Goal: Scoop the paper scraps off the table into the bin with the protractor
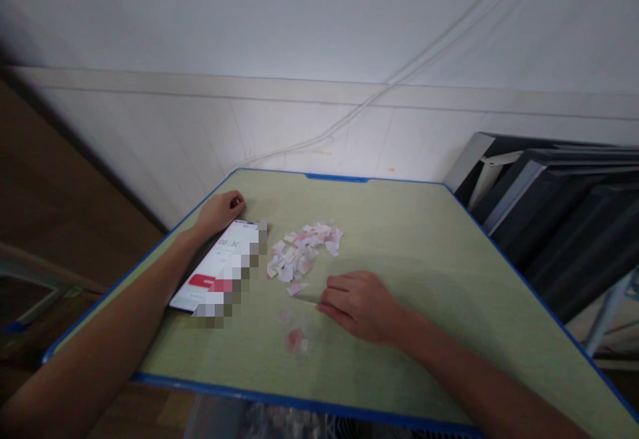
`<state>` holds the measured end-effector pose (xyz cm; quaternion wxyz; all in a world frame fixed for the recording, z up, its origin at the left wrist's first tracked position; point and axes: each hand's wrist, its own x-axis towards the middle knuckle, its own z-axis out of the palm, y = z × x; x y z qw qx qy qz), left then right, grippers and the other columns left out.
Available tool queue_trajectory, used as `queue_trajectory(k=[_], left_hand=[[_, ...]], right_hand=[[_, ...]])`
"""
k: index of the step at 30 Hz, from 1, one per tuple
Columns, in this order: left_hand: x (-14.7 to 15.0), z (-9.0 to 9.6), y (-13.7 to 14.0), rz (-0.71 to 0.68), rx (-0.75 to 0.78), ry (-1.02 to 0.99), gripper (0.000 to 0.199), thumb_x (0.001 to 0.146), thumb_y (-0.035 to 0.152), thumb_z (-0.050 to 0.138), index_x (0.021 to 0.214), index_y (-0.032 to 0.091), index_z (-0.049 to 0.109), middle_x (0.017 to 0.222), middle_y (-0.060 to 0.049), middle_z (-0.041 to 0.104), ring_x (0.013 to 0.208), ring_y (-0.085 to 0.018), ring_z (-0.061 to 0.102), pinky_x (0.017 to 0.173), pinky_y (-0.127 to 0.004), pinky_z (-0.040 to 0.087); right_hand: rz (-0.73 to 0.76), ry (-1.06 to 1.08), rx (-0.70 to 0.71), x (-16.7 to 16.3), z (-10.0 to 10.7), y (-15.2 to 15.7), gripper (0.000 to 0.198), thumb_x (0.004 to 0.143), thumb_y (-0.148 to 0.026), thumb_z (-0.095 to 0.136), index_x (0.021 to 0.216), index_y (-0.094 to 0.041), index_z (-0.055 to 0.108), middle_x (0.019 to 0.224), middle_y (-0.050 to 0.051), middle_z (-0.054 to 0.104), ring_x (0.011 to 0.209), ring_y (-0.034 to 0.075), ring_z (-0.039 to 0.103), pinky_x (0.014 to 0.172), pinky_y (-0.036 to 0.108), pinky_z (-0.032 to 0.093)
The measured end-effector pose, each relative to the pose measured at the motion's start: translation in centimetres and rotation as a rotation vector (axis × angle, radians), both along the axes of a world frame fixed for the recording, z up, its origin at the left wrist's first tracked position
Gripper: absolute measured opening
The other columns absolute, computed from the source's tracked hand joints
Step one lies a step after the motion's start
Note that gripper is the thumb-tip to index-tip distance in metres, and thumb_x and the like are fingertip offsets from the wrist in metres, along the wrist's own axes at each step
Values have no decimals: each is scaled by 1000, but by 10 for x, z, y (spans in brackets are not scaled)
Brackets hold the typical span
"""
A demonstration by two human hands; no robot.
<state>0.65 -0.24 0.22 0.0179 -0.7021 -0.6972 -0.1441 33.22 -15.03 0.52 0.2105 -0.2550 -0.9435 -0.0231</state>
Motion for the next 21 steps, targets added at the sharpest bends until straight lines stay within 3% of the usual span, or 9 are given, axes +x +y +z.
queue_trajectory(k=[7,21], left_hand=[[0,1,-1,8,-4,6,22,83,28,42,88,19,61,86,-7,67,78,-22,60,60,-30,36],[1,3,-3,12,-18,9,18,84,26,43,88,19,59,86,-6,67,77,-20,60,60,-28,36]], right_hand=[[-43,-8,0,-4,-1,0,53,102,-35,26,72,-17,66,67,4,66,58,14,58,56,27,37],[-260,-20,-134,-4,-3,4,31,97,-26,41,80,-17,65,73,5,66,65,15,61,60,24,43]])
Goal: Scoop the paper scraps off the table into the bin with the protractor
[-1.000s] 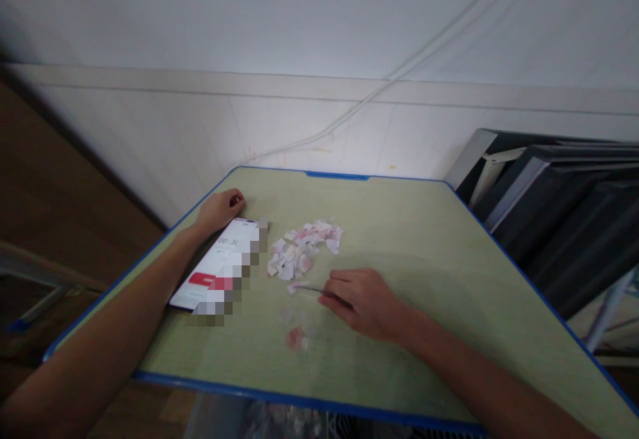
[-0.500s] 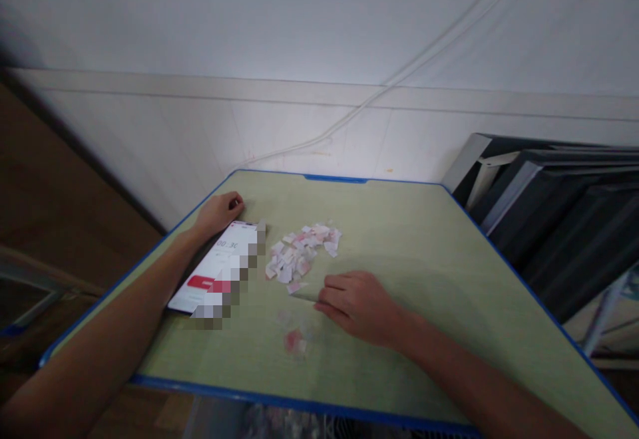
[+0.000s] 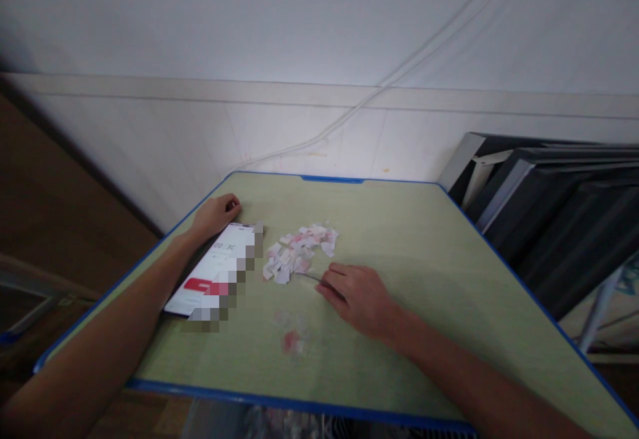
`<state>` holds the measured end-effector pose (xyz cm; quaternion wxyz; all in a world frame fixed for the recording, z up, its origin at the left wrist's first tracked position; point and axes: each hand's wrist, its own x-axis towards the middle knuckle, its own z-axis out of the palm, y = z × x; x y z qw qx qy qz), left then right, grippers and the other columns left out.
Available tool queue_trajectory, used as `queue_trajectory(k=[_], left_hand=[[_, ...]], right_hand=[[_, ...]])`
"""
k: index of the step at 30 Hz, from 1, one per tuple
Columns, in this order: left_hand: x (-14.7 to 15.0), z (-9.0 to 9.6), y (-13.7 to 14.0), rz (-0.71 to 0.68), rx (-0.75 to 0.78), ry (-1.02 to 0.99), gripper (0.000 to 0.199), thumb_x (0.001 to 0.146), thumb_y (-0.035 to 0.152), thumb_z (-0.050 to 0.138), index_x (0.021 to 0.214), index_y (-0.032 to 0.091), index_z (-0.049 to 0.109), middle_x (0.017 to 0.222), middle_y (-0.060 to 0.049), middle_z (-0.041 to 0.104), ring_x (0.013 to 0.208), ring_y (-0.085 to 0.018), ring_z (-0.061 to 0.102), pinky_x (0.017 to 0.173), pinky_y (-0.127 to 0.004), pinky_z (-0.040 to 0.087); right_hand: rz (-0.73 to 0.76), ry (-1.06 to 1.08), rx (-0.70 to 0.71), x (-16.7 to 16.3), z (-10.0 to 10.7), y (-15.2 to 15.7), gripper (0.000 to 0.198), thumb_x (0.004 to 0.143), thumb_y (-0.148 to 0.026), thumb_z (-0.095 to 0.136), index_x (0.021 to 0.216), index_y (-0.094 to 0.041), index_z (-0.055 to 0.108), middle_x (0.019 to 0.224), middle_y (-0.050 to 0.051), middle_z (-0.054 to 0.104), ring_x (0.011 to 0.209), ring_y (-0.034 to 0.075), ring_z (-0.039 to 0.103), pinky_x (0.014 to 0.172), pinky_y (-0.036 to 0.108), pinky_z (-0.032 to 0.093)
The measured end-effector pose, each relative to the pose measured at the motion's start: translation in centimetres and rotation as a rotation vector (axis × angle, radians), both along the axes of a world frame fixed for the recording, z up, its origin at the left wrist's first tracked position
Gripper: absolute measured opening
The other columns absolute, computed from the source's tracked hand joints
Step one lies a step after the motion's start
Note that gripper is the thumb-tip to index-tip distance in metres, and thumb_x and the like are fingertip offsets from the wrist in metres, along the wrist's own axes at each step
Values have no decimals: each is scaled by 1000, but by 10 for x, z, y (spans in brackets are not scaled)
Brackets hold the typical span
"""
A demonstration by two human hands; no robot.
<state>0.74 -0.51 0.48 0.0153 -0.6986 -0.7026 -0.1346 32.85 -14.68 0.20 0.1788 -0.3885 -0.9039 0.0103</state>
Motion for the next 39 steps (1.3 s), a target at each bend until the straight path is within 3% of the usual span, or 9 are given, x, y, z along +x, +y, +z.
queue_trajectory(k=[8,39], left_hand=[[0,1,0,-8,-2,-6,19,85,26,43,88,18,60,87,-7,68,77,-21,60,59,-28,36],[-1,0,1,-17,6,25,22,85,30,41,88,18,60,87,-8,68,78,-21,60,60,-29,37]], right_hand=[[-109,-1,-67,0,3,1,25,93,-22,45,79,-16,64,71,5,64,63,16,58,58,25,41],[-78,-16,-180,1,5,0,20,92,-22,48,78,-16,60,72,5,62,64,16,56,60,26,38]])
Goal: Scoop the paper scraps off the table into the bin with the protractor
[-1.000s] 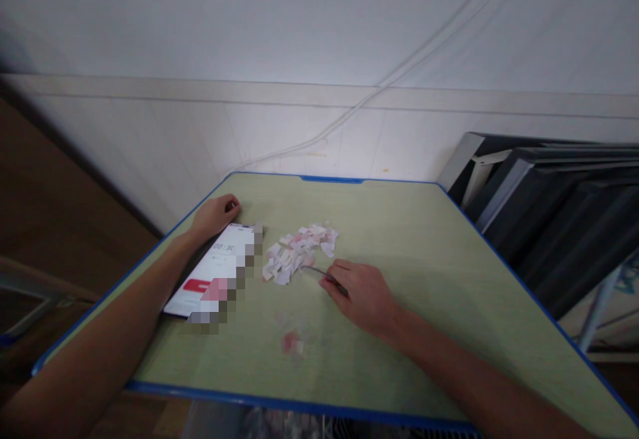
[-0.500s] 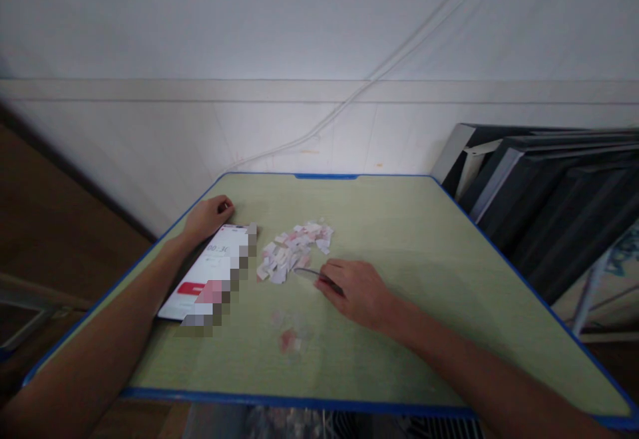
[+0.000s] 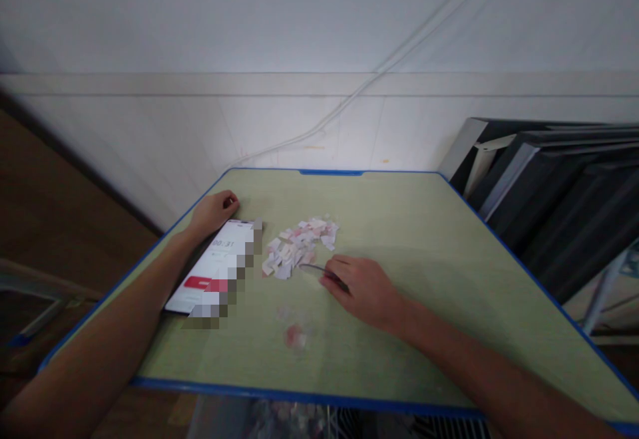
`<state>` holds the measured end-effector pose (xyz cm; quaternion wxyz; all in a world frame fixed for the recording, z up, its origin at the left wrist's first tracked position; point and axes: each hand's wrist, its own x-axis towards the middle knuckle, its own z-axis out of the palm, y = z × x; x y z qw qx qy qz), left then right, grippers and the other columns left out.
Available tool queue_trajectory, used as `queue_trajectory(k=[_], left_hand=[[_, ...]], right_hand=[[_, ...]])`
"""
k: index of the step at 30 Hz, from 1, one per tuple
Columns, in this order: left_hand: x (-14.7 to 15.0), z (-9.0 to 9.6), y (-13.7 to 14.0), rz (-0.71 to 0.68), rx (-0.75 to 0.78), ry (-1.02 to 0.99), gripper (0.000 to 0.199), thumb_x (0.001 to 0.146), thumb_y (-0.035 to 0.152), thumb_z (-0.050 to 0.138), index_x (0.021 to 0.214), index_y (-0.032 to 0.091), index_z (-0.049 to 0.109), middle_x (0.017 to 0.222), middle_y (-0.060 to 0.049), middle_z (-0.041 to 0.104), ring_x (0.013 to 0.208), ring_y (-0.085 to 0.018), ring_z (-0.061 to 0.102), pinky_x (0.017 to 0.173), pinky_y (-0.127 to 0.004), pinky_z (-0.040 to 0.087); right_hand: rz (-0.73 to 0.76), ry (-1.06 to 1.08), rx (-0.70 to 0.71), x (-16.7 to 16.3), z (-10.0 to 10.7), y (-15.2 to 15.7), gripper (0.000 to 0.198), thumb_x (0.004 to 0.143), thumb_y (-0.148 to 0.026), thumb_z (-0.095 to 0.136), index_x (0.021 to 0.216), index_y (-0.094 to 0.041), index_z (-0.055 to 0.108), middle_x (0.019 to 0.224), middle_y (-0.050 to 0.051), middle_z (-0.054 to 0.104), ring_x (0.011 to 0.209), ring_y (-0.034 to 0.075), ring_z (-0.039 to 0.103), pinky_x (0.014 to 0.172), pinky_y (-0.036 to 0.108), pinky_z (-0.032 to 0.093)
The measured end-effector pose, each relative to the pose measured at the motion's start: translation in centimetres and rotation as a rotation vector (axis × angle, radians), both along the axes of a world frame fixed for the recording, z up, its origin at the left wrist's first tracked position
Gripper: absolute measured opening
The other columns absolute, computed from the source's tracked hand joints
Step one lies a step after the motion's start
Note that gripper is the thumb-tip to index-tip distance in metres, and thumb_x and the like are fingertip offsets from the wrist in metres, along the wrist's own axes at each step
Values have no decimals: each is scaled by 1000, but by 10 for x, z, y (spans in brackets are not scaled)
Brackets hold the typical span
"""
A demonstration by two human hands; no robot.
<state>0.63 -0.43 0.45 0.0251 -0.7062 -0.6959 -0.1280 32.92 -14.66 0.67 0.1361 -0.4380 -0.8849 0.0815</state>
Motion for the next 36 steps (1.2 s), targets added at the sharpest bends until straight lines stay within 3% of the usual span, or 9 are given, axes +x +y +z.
queue_trajectory(k=[36], left_hand=[[-4,-5,4,-22,31,-48,24,82,30,41,86,17,60,82,-8,66,73,-21,57,59,-30,35]], right_hand=[[5,-19,-74,0,5,-1,19,92,-22,47,83,-15,62,77,7,64,69,17,58,63,27,39]])
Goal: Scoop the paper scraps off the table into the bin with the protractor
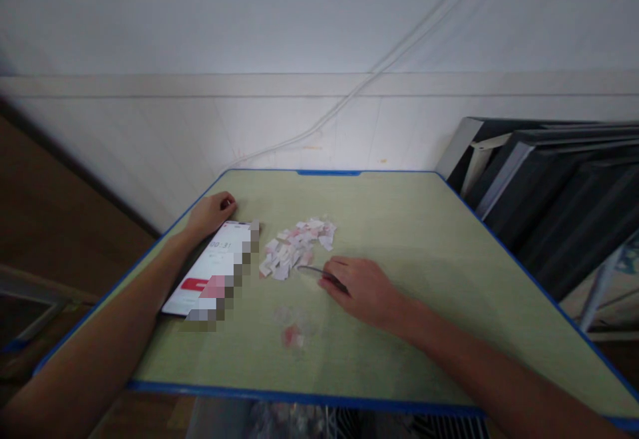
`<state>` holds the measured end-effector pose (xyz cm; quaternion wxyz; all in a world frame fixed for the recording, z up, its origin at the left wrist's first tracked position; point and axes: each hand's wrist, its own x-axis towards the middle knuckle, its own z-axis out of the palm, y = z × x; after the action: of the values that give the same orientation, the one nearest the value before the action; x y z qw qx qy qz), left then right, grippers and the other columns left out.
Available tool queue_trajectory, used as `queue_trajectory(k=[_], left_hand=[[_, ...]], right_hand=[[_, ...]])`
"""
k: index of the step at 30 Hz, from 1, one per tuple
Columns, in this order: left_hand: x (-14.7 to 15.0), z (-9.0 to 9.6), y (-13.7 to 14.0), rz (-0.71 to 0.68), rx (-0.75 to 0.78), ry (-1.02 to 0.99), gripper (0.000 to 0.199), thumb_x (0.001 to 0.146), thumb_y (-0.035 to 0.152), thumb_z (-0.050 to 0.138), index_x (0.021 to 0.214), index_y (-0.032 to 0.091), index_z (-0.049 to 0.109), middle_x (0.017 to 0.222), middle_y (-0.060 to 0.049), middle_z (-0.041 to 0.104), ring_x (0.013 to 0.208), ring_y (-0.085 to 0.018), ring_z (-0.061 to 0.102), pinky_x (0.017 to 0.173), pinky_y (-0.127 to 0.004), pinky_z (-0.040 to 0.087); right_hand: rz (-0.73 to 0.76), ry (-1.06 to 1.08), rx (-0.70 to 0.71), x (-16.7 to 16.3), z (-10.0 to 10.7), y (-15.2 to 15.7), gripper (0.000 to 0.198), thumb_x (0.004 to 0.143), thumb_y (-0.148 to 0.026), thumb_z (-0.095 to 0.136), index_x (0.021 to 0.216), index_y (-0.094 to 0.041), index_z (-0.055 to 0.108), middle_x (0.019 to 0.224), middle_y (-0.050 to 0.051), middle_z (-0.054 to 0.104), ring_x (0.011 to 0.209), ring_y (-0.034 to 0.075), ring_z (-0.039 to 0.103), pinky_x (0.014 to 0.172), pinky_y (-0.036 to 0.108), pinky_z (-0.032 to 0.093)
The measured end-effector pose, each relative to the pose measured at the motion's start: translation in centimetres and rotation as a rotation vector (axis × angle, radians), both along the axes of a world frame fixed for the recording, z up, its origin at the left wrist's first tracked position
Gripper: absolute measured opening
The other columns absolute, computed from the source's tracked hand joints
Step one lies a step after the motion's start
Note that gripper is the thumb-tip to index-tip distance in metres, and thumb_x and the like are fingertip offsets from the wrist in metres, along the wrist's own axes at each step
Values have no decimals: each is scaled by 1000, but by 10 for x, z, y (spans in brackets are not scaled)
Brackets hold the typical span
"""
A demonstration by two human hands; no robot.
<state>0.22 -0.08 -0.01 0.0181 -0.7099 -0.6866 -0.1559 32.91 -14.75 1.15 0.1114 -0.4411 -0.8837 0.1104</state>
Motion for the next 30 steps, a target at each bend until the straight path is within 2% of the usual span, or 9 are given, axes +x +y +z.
queue_trajectory(k=[14,24,30], left_hand=[[4,6,-5,3,-19,10,20,84,25,43,88,15,60,84,-9,66,75,-20,58,60,-29,35],[3,3,-2,13,-2,18,20,84,26,43,87,17,61,85,-8,67,75,-20,59,59,-28,35],[3,5,-4,3,-5,4,22,83,27,41,86,17,61,82,-8,67,72,-20,58,59,-29,35]], right_hand=[[30,-15,8,4,2,-1,19,92,-21,47,81,-15,62,75,6,64,68,18,59,62,27,39],[35,-5,21,3,1,-1,20,92,-20,47,80,-15,61,72,5,62,64,17,57,61,27,38],[31,-22,2,3,1,-2,20,93,-21,46,83,-15,62,77,6,64,69,18,59,64,27,40]])
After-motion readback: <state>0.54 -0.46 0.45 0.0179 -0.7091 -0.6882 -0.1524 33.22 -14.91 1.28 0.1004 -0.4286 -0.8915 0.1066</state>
